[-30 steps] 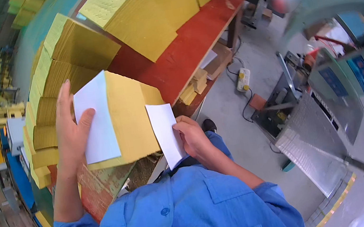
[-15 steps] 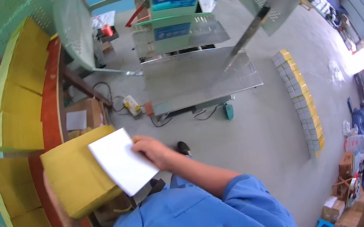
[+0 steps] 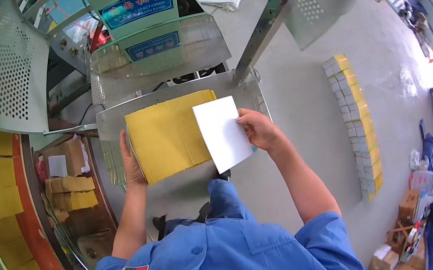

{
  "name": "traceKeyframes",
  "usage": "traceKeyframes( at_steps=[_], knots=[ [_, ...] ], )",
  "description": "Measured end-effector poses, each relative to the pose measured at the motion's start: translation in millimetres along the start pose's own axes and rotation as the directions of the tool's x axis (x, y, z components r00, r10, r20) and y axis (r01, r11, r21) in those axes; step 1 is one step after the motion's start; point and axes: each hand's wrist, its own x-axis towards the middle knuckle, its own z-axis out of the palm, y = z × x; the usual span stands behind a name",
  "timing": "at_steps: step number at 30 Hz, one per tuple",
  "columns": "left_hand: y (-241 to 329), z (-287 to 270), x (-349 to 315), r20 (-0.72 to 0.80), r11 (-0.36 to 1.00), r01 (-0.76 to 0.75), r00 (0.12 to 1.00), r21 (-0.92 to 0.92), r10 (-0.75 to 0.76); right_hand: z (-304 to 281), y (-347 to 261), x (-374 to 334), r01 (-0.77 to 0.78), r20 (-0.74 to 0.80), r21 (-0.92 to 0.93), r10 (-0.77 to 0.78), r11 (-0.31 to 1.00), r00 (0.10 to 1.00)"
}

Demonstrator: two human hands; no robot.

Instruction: The person is bundling blocks of yellow paper using a strapping machine and then labeling and stacking them.

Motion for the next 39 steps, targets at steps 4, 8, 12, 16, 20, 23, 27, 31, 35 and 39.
traceKeyframes(
  at_steps=[4,8,12,16,20,23,27,31,35,39],
  knots=[
    [-30.6,33.6,35.8,-0.106,0.947,0.041,0.991,-0.320,-0.079,-47.2,-13.2,28.7,-0.096,0.004,0.281,0.099,0.955,0.995],
    [-37.0,31.4,49.2,-0.093,0.997,-0.003,0.996,-0.078,-0.005,-72.0,4.4,51.8,-0.189,0.104,0.485,0.158,0.854,0.982],
    [-18.9,35.0,44.4,-0.022,0.890,-0.175,0.979,0.421,0.203,-75.6,6.3,65.9,-0.253,0.166,0.385,0.203,0.888,0.965],
    [-13.1,28.5,40.8,-0.029,0.851,-0.147,0.982,0.505,0.187,-49.4,-0.1,61.3,-0.123,-0.207,0.114,0.145,0.986,0.968],
    [-3.2,26.3,37.8,-0.077,0.900,0.003,0.996,0.435,0.034,-29.8,8.8,53.4,0.023,-0.388,-0.126,-0.071,0.992,0.919],
    [6.7,32.9,34.8,-0.089,0.952,0.134,0.990,0.275,-0.113,-37.9,33.6,60.4,0.148,-0.438,-0.296,-0.272,0.944,0.857],
    [13.8,44.8,33.7,-0.017,0.971,0.055,0.998,0.232,-0.052,-27.6,38.9,56.1,0.067,-0.440,-0.685,-0.485,0.726,0.756],
    [18.9,46.4,32.7,-0.008,0.978,0.068,0.998,0.199,-0.068,-6.7,16.9,36.5,0.072,-0.489,-0.194,-0.160,0.978,0.857],
    [23.8,45.5,32.0,-0.001,0.973,0.104,0.994,0.206,-0.106,12.2,0.2,10.1,0.228,-0.334,-0.108,-0.251,0.968,0.908],
    [21.0,46.7,32.2,0.021,0.982,0.128,0.991,0.135,-0.132,18.1,-2.6,4.2,0.213,-0.295,-0.109,-0.237,0.971,0.926]
  ],
)
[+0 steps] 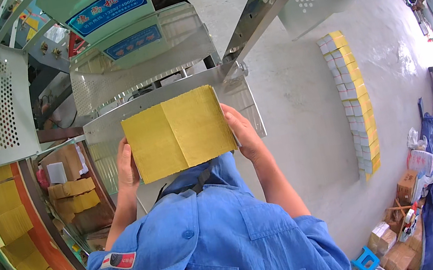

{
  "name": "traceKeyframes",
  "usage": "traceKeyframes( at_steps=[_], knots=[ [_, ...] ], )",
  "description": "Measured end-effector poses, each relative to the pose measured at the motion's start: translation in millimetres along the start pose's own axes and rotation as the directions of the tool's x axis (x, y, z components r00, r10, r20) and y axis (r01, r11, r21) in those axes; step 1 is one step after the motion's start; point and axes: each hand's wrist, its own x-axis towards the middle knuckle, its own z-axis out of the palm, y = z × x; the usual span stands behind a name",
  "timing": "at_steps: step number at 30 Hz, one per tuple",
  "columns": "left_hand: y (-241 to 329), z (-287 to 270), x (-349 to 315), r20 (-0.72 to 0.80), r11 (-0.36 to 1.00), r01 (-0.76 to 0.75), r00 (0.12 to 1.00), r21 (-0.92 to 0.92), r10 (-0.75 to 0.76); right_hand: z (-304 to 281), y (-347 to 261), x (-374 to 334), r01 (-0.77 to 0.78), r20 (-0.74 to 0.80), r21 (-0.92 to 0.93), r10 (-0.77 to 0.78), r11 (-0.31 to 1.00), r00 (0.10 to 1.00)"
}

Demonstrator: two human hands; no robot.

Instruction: The person is bundling blocks of yellow paper using a strapping machine and then labeling and stacking them.

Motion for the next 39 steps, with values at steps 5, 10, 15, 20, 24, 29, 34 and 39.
traceKeyframes(
  at_steps=[5,10,15,20,24,29,34,39],
  knots=[
    [-0.9,-0.2,1.7,0.018,0.999,0.018,1.000,-0.032,-0.018,-6.3,12.9,16.6,-0.002,0.019,0.098,0.000,0.995,1.000],
    [0.4,-1.1,-0.4,0.025,0.997,0.024,0.999,-0.073,-0.022,-6.2,14.9,21.4,-0.017,0.068,0.131,0.008,0.991,0.998],
    [-5.9,-3.4,-2.4,0.017,0.997,0.001,1.000,-0.073,0.000,0.7,14.9,16.8,0.035,0.025,-0.032,-0.034,0.999,0.999],
    [-9.7,1.2,-0.1,0.005,0.990,0.047,0.999,-0.134,-0.047,-1.3,12.9,7.4,-0.001,0.014,-0.003,0.001,1.000,1.000],
    [10.0,8.3,-0.8,-0.054,0.956,0.203,0.974,-0.213,-0.219,5.3,7.3,8.4,-0.058,-0.063,0.033,0.060,0.998,0.996],
    [11.0,14.6,4.5,-0.092,0.976,0.206,0.973,-0.071,-0.212,10.6,-0.4,14.4,-0.098,-0.087,-0.180,0.083,0.979,0.993],
    [2.8,34.3,7.9,-0.128,0.993,0.105,0.985,-0.055,-0.111,15.9,-11.8,22.2,-0.028,-0.012,-0.196,0.026,0.980,1.000],
    [8.0,28.5,11.8,-0.116,0.894,-0.210,0.954,0.397,0.275,8.8,-18.9,40.5,0.173,0.026,-0.015,-0.172,0.985,0.985]
  ],
)
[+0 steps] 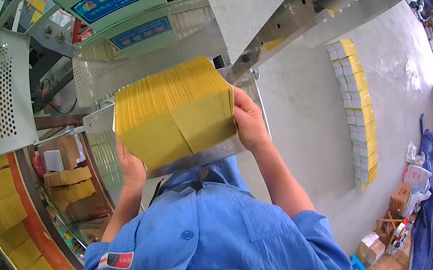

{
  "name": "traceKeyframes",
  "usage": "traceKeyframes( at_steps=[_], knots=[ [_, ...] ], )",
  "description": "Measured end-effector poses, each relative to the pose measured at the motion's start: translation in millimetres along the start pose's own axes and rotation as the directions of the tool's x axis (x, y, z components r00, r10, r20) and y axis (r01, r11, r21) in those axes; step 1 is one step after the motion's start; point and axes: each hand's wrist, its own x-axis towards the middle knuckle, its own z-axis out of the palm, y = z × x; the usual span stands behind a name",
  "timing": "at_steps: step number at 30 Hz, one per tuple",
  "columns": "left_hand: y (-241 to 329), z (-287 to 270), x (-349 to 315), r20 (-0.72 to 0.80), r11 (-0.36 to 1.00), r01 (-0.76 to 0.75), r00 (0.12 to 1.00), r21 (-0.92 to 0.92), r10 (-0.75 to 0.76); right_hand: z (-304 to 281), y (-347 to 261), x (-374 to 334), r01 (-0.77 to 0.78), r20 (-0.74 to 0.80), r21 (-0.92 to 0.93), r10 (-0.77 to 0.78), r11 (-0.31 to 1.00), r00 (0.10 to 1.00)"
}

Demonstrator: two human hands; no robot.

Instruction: The person is bundling blocks of yellow paper using a strapping machine and then labeling and stacking them.

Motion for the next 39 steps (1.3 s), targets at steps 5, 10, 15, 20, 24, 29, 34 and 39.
traceKeyframes(
  at_steps=[5,10,15,20,24,29,34,39],
  knots=[
    [-8.8,12.3,-7.0,0.074,0.951,0.094,0.994,-0.294,-0.075,-3.8,11.6,13.1,0.182,-0.063,0.107,-0.176,0.977,0.982],
    [-6.5,15.3,-11.8,0.096,0.916,0.084,0.994,-0.392,-0.050,-2.1,21.4,14.8,0.210,-0.149,0.241,-0.177,0.948,0.973],
    [-8.5,28.7,-5.1,0.102,0.899,0.193,0.981,-0.393,-0.166,-7.7,34.1,30.4,0.213,-0.369,0.421,-0.048,0.882,0.928],
    [0.0,53.0,11.9,0.091,0.943,0.120,0.991,-0.309,-0.097,-26.9,32.2,47.0,0.289,-0.477,0.392,-0.076,0.873,0.876],
    [0.7,57.6,14.2,0.073,0.914,0.113,0.993,-0.389,-0.091,-39.7,17.0,38.9,0.213,-0.320,0.268,-0.122,0.939,0.940],
    [-14.2,44.9,14.4,0.059,0.945,0.113,0.993,-0.307,-0.100,-28.9,-14.0,16.3,0.171,-0.174,0.059,-0.159,0.983,0.972],
    [-29.1,15.2,12.7,0.036,0.906,0.108,0.994,-0.409,-0.103,-15.3,5.6,14.4,0.139,-0.015,-0.050,-0.140,0.989,0.990],
    [-25.7,-30.3,6.0,0.221,0.631,-0.291,0.957,0.719,0.189,1.1,0.4,4.6,0.138,0.054,-0.059,-0.135,0.989,0.989]
  ],
)
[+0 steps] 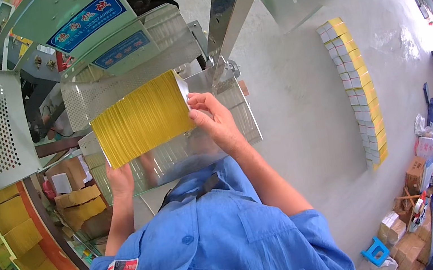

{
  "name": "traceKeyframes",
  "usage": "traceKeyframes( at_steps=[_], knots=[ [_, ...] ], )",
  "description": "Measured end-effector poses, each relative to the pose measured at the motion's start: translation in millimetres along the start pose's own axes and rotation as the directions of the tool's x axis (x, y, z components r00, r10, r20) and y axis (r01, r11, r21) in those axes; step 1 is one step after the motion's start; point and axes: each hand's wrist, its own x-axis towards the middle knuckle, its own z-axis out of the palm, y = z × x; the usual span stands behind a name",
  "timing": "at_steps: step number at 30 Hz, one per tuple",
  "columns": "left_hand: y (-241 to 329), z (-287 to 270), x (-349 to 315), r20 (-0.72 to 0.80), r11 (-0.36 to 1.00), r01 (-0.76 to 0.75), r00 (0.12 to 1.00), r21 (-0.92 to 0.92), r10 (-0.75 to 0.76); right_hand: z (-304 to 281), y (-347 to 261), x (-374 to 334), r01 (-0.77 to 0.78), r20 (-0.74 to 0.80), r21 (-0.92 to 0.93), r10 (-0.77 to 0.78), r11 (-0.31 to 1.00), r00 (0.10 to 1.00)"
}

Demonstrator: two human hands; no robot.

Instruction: The person is bundling blocks of yellow paper using a strapping machine and then labeling and stacking them.

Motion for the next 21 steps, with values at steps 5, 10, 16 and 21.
traceKeyframes(
  at_steps=[5,10,16,21],
  knots=[
    [0.2,19.9,-2.5,-0.089,0.994,0.078,0.992,-0.071,-0.085,-10.1,-23.9,6.0,-0.116,0.026,0.027,0.116,0.993,0.993],
    [15.3,22.8,5.1,0.087,0.155,0.180,0.876,-0.971,-0.475,-21.0,-26.0,7.9,-0.148,-0.001,0.050,0.148,0.988,0.989],
    [7.6,17.3,-1.6,-0.070,0.997,0.055,0.996,-0.063,-0.059,-25.2,-21.8,16.2,-0.091,-0.062,-0.073,0.087,0.993,0.994],
    [27.6,8.5,3.7,-0.054,0.990,0.066,0.996,-0.121,-0.073,-21.1,-18.0,17.9,-0.070,-0.094,-0.066,0.064,0.995,0.994]
  ],
)
